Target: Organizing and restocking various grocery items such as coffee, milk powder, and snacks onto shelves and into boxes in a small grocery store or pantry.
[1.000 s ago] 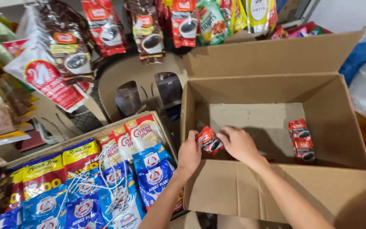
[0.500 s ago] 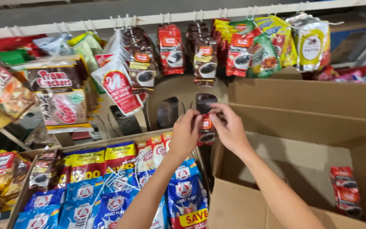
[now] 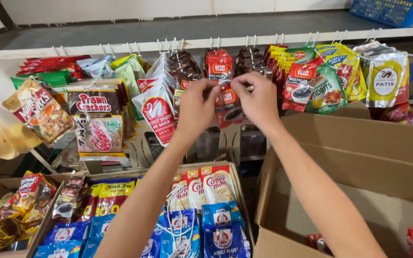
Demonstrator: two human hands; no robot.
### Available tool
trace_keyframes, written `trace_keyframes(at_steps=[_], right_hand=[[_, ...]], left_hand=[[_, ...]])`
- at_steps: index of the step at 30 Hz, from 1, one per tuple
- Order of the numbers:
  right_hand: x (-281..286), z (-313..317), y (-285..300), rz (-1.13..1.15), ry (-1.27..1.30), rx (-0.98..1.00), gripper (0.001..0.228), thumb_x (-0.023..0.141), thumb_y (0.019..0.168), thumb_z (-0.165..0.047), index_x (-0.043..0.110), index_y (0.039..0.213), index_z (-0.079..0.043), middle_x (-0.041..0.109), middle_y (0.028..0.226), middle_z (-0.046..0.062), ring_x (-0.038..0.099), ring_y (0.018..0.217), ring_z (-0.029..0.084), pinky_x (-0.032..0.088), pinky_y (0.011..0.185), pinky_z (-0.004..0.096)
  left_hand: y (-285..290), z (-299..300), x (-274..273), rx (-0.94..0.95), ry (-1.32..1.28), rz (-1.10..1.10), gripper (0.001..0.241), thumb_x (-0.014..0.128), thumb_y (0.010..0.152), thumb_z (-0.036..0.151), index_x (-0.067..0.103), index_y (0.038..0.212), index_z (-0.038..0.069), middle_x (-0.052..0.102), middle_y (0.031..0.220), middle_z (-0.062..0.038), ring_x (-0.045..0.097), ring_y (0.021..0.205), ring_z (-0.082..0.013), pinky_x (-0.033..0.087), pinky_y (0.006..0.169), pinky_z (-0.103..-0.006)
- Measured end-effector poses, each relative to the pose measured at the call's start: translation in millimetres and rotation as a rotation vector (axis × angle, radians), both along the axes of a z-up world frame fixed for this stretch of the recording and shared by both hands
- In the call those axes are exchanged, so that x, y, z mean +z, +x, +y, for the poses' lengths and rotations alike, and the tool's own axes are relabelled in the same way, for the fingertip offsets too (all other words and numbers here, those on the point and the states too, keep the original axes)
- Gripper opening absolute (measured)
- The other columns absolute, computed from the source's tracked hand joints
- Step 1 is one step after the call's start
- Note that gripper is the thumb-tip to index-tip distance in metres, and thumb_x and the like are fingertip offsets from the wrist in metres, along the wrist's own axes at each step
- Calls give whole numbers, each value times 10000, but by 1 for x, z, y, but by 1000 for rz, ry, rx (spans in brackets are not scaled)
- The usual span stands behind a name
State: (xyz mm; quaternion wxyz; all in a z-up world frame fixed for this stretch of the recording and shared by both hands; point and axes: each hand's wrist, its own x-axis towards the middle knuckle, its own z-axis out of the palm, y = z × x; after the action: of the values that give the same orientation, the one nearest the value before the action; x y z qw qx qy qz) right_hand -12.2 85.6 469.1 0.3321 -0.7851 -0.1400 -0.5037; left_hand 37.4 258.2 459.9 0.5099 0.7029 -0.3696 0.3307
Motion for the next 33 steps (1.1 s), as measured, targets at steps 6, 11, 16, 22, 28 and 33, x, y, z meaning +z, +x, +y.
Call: trace_keyframes(at_steps=[6,11,16,22,28,33], right_hand=[[34,0,41,129,154,-67,173,757,897,-169,776,962,-10,772,827,141,749,733,213,554,697,331],[41,3,52,179,189,-147,174,754,899,-179,778,940,-12,760,817,164,747,728,240,549,701,352],[36,0,59,150,153,-176,162,755,891,-159,779,928,-3,751,799,176,739,713,269,546,692,368],[37,-3,62,130,150,-156,154,731,905,-140,767,902,9,744,768,175,744,682,263,558,685,368],[34,-10,73,163,26,-188,145,760,873,-150,784,875,-7,736,760,186,728,670,304,564,692,405],[35,-12,82,241,-242,-360,162,807,851,-212,814,830,-51,726,818,215,663,910,404,525,801,506]], left_hand=[[50,-8,38,68,10,11,148,734,905,135,762,973,6,756,850,-185,766,765,-309,585,714,-385],[67,-22,36,133,-2,46,146,727,903,134,767,971,12,740,841,-210,758,763,-346,587,730,-406],[48,-22,48,288,82,134,159,731,878,213,799,935,82,745,839,-199,713,813,-400,549,746,-495],[52,-24,49,401,187,-30,134,726,873,233,805,880,124,750,803,-155,670,873,-390,497,739,-560],[60,-22,43,448,254,-77,116,731,835,213,811,892,152,749,836,-131,664,927,-371,474,776,-559],[66,-24,44,595,453,-131,145,732,863,254,788,848,121,749,891,-91,615,1065,-346,433,847,-550]])
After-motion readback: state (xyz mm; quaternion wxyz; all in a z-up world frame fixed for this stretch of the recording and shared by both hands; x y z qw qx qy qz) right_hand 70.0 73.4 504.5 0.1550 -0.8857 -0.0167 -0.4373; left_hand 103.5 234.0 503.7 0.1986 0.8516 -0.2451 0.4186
